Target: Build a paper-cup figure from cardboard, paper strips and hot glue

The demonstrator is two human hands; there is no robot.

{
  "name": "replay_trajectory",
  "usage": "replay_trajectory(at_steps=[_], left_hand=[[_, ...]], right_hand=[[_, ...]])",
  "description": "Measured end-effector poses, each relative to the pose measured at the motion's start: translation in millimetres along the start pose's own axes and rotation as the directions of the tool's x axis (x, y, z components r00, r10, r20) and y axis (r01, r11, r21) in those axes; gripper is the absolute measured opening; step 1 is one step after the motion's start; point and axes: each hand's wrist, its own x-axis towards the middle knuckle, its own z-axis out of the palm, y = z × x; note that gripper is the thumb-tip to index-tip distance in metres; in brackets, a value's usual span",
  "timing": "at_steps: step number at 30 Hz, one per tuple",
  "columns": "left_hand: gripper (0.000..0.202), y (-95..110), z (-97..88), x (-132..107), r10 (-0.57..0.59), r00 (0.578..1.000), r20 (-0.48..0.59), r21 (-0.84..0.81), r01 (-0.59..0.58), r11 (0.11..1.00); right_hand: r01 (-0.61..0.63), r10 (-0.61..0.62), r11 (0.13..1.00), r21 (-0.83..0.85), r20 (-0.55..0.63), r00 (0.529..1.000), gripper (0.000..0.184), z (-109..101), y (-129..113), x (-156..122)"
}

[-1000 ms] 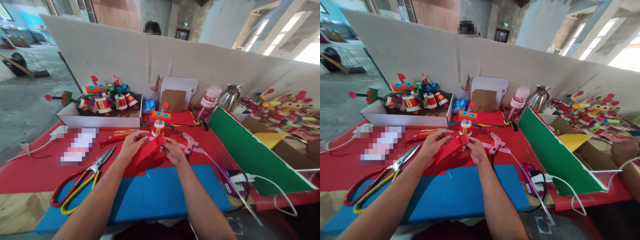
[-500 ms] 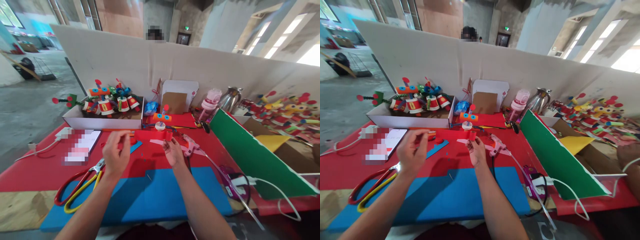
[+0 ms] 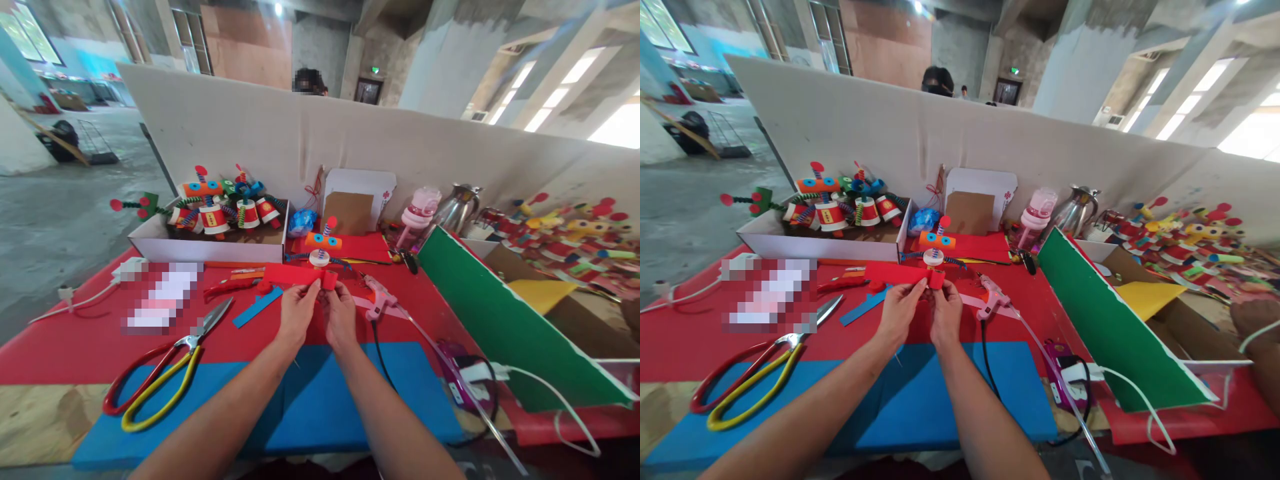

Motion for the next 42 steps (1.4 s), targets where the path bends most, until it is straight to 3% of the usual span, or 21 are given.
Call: replay_trajectory(at_steps=[8, 14, 19, 24, 27, 30, 35, 42], left_hand=[[0.016, -14, -12.5, 4, 0.073, 0.997, 0.020, 0.237, -0.075, 0.969], [0.015, -14, -13.8, 3, 0.139, 0.990, -0.028, 0.313, -0.123, 0.942], [0.009, -4, -17.2, 1, 0.382, 0.924, 0.005, 0.472, -0.339, 0.814], [0.011, 7, -27.0, 5, 0.458, 0.888, 0.042, 0.550, -0.403, 0.732], [0.014, 9, -37.0, 13, 0.505, 0.847, 0.166, 0.554, -0.504, 0.663], [0.016, 10, -44.4, 20, 0.487, 0.815, 0.315, 0.540, -0.576, 0.614], [0.016, 17, -47.3, 22, 0.398, 0.835, 0.380, 0.516, -0.548, 0.658], [0.023, 23, -53.3, 24, 0.250, 0.830, 0.499, 0.442, -0.492, 0.750]], right_hand=[[0.026, -0.027, 0.990, -0.135, -0.006, 1.000, 0.022, 0, 3, -3], [0.005, -0.002, 0.994, -0.105, 0.022, 1.000, 0.022, 0, 7, -6], [0.014, -0.010, 0.993, -0.117, 0.029, 1.000, 0.021, 5, 9, -12], [0.003, 0.031, 0.976, -0.216, 0.154, 0.988, 0.019, 6, 4, -13], [-0.076, 0.106, 0.983, -0.168, 0.178, 0.978, 0.022, 2, -8, -6], [-0.149, 0.185, 0.975, -0.167, 0.224, 0.957, 0.026, -5, -22, 3], [-0.249, 0.328, 0.928, -0.277, 0.289, 0.899, 0.040, -16, -36, 10], [-0.168, 0.271, 0.908, -0.384, 0.231, 0.934, 0.030, -18, -35, 9]])
